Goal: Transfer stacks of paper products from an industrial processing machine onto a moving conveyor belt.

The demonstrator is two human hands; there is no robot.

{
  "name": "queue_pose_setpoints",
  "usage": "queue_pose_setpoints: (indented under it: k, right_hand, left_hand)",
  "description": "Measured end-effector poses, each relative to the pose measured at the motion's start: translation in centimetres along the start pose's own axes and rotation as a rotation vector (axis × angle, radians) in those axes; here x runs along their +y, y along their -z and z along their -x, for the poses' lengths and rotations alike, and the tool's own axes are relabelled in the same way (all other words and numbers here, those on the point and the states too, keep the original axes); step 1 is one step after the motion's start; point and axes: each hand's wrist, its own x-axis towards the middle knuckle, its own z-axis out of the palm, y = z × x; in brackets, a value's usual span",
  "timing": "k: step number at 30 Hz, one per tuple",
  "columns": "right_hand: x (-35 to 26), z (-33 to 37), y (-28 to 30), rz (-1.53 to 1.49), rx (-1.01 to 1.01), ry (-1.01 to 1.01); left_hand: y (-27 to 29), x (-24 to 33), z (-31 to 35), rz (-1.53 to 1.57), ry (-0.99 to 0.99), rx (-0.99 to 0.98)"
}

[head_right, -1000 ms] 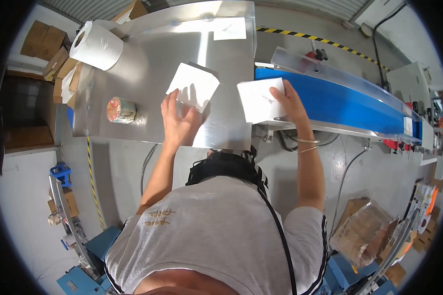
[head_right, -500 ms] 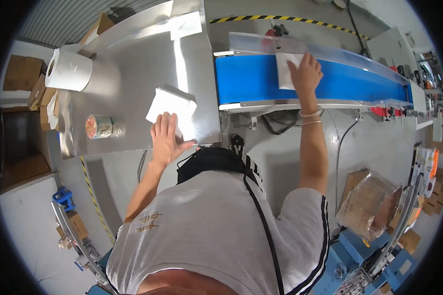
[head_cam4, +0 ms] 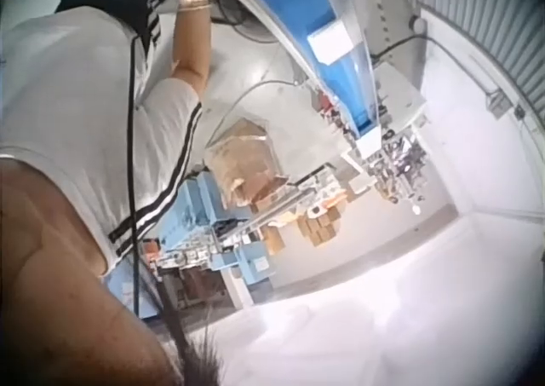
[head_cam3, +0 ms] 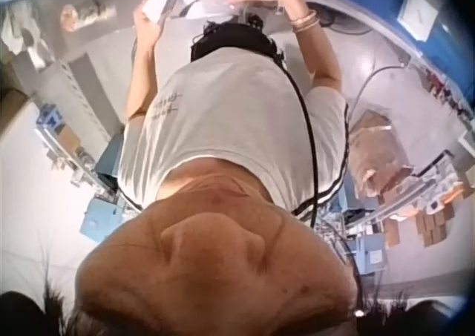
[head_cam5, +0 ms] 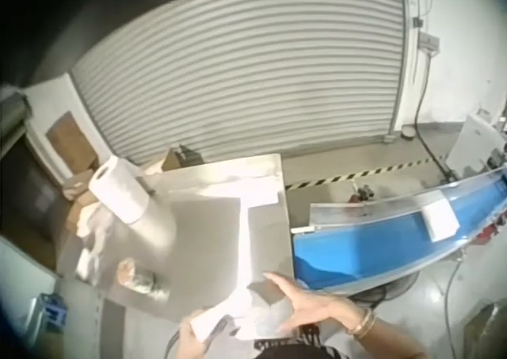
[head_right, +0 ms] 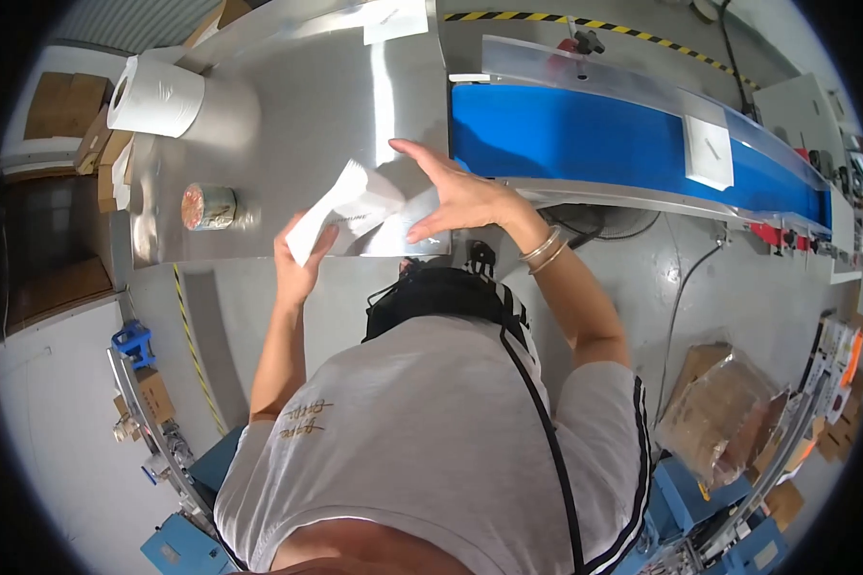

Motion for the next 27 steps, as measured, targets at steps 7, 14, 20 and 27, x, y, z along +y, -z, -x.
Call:
queue_pose_setpoints:
  k: [7,14,20,27]
  right_hand:
    - [1.5,1.3,3.1,-0.525,0.174,-0.135]
    - [7.5,11.5,12.9,0.016,0.735,-0.399]
    - [13.1,23.2,24.0,0.447,1.112,-0.609]
    - [11.3,24.6,20.3,1.100,1.363,-0.719]
  left_hand:
    - [-6.0,2.9,-5.8,0.333,0.093,-0.256]
    - [-14.0,2.5,-7.4,0.521,0.250,-0.268]
    - [-15.7,1.4,-7.0,0.464,0.258,-0.369]
    - [-14.5,-1.7,-6.6,0.186,0.194,-0.272]
